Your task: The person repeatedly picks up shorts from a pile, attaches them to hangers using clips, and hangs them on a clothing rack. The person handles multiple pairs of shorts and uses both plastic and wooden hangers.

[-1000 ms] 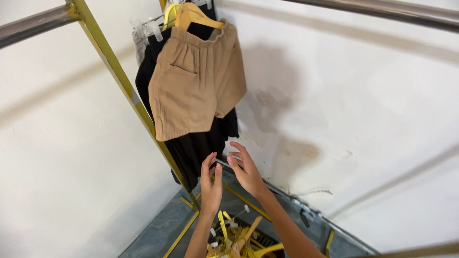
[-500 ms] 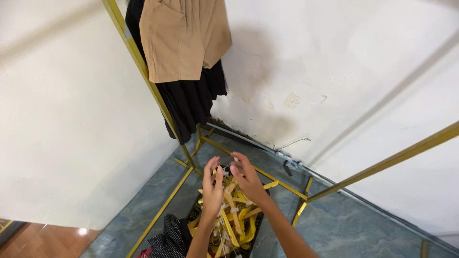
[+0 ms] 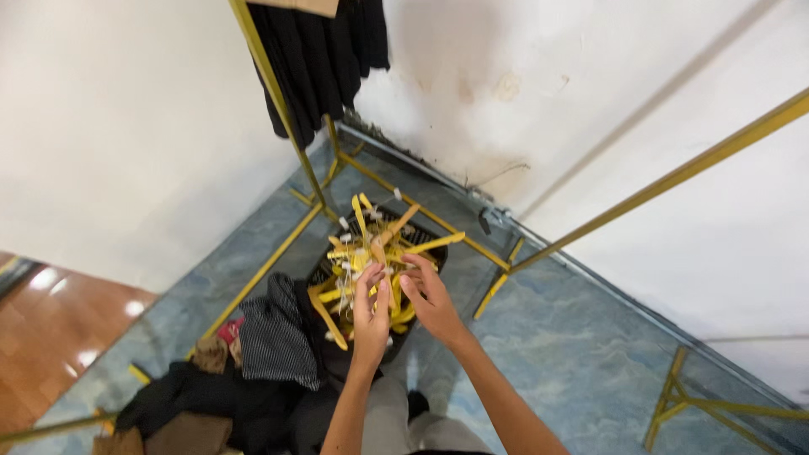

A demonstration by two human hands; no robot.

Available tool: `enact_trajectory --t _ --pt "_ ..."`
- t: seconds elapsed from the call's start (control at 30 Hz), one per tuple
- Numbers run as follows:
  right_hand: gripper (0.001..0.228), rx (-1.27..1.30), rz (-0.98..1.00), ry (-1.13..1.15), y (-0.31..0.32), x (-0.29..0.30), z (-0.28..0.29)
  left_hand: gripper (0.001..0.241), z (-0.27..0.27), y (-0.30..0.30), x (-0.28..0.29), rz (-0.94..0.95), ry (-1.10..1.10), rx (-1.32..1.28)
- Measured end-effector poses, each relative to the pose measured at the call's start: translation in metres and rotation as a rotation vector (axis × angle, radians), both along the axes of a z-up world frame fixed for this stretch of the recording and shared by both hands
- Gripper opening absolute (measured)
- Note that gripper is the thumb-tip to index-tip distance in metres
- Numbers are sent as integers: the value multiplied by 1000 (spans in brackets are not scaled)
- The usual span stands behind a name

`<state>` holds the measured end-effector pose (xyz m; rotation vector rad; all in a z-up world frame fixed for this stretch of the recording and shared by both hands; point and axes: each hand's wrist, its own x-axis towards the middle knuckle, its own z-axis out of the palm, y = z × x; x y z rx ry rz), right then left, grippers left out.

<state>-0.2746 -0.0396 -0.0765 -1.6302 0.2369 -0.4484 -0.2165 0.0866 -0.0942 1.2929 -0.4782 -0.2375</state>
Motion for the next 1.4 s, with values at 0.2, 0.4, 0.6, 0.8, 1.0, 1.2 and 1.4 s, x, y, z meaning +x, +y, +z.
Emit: enact_trajectory --t 0.2,0.4,0.6,0.8,1.0,1.2,1.4 --pt "48 25 42 85 51 -52 -27 42 -26 52 -58 27 138 72" --pt "50 47 160 114 126 -63 -49 41 -55 122 -89 136 218 63" --pt "51 -42 256 167 221 -63 -81 39 -91 235 -109 310 330 136" --pt "50 -68 350 222 324 -59 -117 39 -124 359 -127 487 353 137" --pt "53 -106 431 306 414 -51 -155 37 -157 470 -141 632 451 169" --pt "50 -209 585 390 465 -38 -193 36 -195 529 -151 743 570 149" --pt "43 -236 676 388 499 -9 -234 35 -247 558 -144 846 544 210"
